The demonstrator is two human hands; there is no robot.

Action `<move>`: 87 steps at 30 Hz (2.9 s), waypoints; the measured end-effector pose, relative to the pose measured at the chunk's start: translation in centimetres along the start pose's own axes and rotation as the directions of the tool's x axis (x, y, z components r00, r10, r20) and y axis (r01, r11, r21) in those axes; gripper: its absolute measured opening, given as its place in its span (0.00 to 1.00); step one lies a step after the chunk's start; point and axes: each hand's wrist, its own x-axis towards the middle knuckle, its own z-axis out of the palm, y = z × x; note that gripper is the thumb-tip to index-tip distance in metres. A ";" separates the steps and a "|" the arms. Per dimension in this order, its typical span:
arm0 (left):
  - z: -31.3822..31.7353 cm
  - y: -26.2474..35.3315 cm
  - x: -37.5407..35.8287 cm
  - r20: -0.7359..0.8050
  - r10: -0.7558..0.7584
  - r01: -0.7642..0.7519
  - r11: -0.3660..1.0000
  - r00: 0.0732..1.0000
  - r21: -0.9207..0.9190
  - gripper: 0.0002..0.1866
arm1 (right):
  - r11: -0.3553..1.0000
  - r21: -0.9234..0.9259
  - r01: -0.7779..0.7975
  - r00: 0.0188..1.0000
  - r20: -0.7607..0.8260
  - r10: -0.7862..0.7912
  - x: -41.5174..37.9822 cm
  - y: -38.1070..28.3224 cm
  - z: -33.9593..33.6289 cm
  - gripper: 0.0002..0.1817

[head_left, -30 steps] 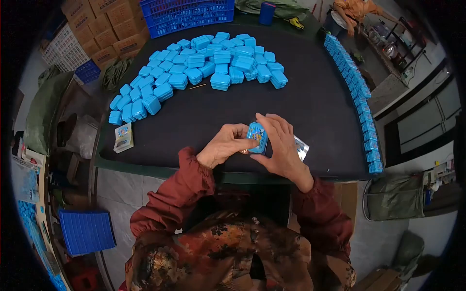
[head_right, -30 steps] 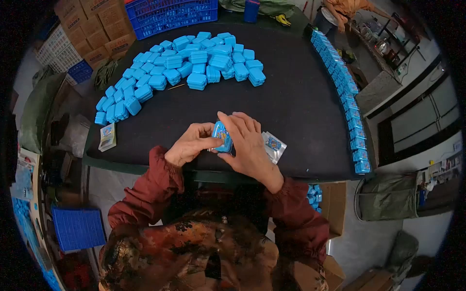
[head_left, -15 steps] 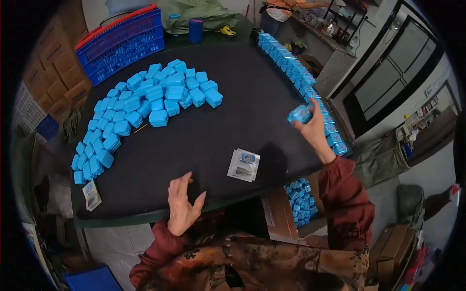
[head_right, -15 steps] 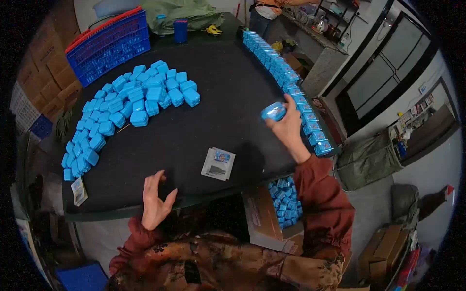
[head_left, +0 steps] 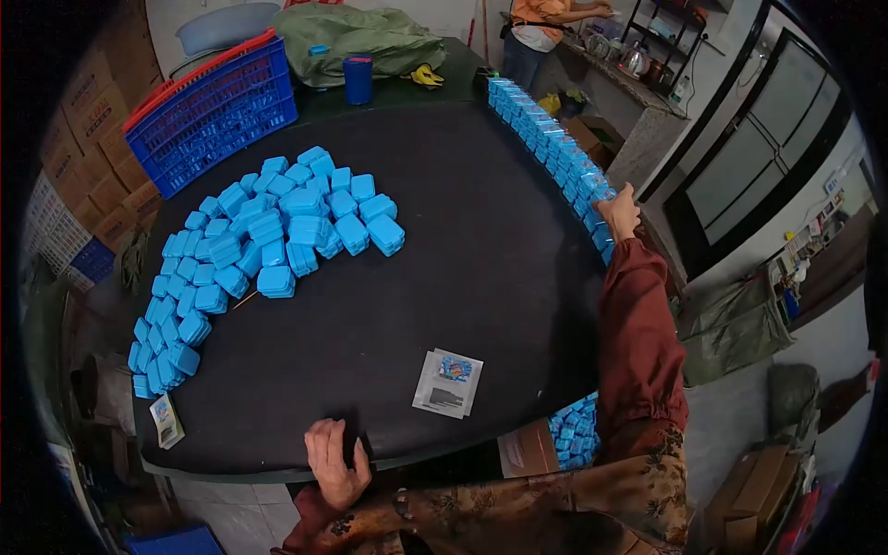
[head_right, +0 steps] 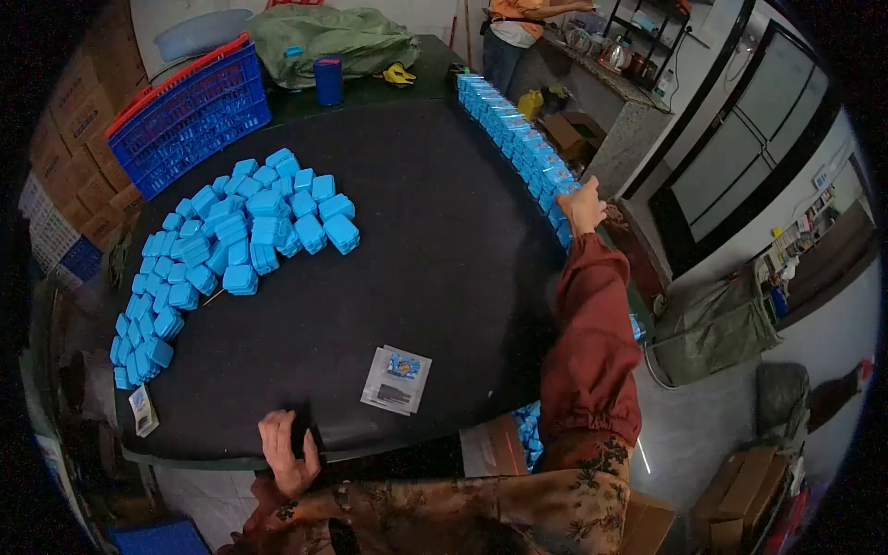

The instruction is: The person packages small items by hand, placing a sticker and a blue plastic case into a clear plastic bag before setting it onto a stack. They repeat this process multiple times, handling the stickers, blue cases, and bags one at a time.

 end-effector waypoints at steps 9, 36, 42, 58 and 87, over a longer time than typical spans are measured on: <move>0.1 0.0 0.2 -0.012 -0.003 0.003 1.000 1.000 -0.007 0.20 | 0.969 -0.186 0.163 0.969 -0.154 -0.192 0.8 0.6 1.7 0.58; -2.6 1.5 4.0 0.107 -0.069 0.104 0.923 0.992 -0.369 0.17 | 0.670 0.398 0.627 0.531 0.411 -0.741 -31.8 0.0 -0.6 0.16; 3.4 4.2 5.4 0.362 0.259 -0.153 0.943 0.895 -0.296 0.17 | 0.690 0.467 0.553 0.463 0.517 -0.720 -29.6 -0.6 0.2 0.13; 6.0 3.8 4.3 0.374 0.386 -0.375 0.921 0.843 -0.106 0.17 | 0.736 0.277 0.618 0.518 0.561 -0.645 -29.1 -0.7 0.6 0.17; 5.4 3.4 4.9 0.296 0.374 -0.280 0.907 0.879 -0.314 0.16 | 0.092 0.057 0.994 0.087 0.071 -0.994 -30.7 -1.1 -2.9 0.04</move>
